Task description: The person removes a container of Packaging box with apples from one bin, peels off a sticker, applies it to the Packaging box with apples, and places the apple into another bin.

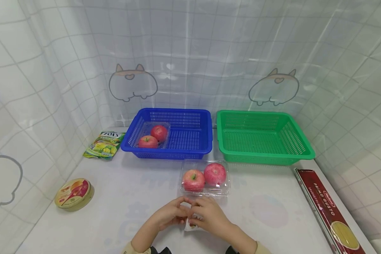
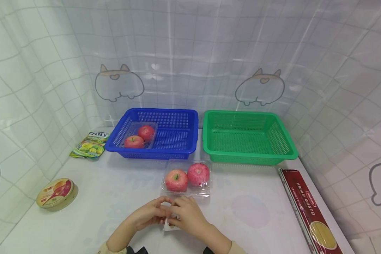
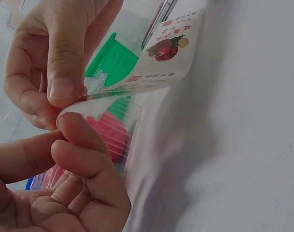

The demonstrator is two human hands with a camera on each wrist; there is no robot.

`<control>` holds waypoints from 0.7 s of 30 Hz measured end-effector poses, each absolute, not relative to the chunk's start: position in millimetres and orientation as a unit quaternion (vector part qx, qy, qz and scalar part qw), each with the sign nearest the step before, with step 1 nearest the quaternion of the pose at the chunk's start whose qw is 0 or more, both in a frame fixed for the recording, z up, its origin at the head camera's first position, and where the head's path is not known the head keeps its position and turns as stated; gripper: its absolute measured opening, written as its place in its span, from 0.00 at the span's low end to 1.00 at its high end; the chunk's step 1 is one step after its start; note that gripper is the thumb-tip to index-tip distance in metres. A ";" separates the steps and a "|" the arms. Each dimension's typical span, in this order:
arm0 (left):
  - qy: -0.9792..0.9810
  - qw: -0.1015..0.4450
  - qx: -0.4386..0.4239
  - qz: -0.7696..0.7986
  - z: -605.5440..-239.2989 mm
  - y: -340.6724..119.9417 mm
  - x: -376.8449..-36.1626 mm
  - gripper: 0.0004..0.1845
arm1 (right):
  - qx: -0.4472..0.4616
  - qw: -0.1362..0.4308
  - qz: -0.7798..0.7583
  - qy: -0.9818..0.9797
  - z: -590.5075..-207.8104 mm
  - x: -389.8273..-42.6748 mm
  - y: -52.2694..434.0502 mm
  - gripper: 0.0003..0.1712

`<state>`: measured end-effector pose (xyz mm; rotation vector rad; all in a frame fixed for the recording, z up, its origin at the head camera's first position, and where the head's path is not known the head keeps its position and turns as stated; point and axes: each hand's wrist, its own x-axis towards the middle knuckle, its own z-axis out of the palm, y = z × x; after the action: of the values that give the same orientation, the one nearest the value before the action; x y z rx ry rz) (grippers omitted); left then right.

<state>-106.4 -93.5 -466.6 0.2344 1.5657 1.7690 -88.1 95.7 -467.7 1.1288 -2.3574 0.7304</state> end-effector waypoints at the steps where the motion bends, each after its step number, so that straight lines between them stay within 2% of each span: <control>1: 0.612 0.374 0.090 0.691 -466.1 -93.2 -106.4 0.21 | 0.407 0.208 0.262 -0.850 -467.7 -87.8 95.9 0.12; 10: 0.616 0.361 0.069 0.697 -459.2 -91.5 -111.8 0.21 | 0.370 0.171 0.260 -0.876 -460.5 -88.3 96.6 0.15; 21: 0.602 0.372 0.079 0.702 -459.5 -91.5 -110.2 0.21 | 0.384 0.215 0.278 -0.854 -463.0 -91.6 98.7 0.13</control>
<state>-110.2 -91.5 -459.5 0.2017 1.5426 1.7993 -91.6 98.7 -463.0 1.0640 -2.3687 0.7721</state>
